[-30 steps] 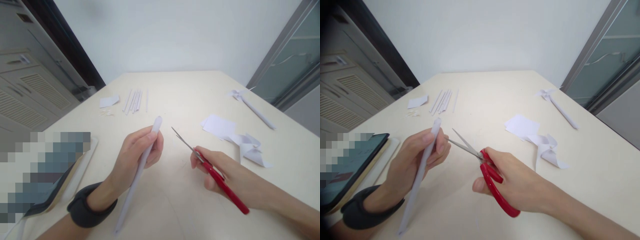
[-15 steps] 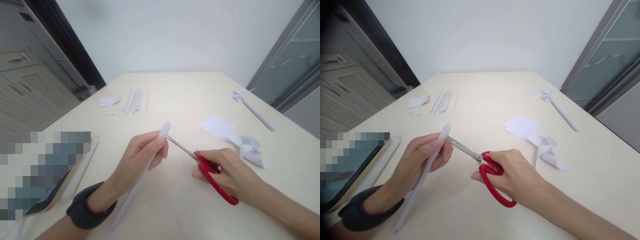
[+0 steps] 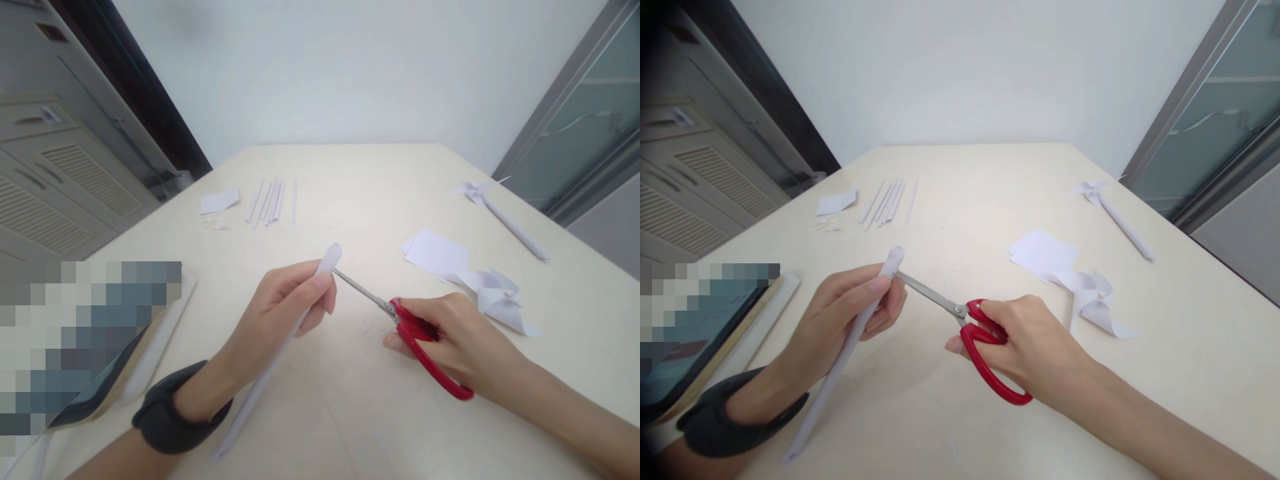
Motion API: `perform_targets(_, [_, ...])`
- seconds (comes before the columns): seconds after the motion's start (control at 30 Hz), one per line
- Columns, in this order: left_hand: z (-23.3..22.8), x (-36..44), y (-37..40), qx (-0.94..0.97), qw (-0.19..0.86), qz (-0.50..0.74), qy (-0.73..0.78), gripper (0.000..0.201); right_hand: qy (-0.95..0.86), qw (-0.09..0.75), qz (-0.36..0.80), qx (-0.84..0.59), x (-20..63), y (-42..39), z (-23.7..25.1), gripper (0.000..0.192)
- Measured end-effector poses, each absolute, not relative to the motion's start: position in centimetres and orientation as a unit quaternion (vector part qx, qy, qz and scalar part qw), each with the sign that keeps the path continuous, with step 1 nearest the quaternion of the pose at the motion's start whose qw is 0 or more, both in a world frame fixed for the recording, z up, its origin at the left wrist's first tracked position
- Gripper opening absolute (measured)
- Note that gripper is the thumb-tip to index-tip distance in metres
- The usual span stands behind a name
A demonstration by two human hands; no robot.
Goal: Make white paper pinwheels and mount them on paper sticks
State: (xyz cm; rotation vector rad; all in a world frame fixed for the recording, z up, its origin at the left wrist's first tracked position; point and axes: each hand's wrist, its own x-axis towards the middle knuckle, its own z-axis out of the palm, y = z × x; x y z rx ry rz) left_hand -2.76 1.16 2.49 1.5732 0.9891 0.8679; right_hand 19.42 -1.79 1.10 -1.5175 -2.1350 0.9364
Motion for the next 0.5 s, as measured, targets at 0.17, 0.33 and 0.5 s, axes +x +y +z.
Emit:
perform_targets(0.17, [2.51, -2.77, 1.1, 0.662, 0.511, 0.358, 0.416, 0.035, -0.753, 0.175, 0.331, -0.541, 19.41, -1.74, 1.08, 0.042])
perform_targets(0.33, [2.49, -2.79, 1.1, 0.665, 0.511, 0.356, 0.413, 0.035, -0.754, 0.169, 0.323, -0.547, 19.37, -1.76, 1.11, 0.043])
perform_targets(0.5, [2.43, -2.78, 1.06, 0.662, 0.514, 0.357, 0.411, 0.036, -0.758, 0.162, 0.302, -0.554, 19.43, -1.63, 0.94, 0.045])
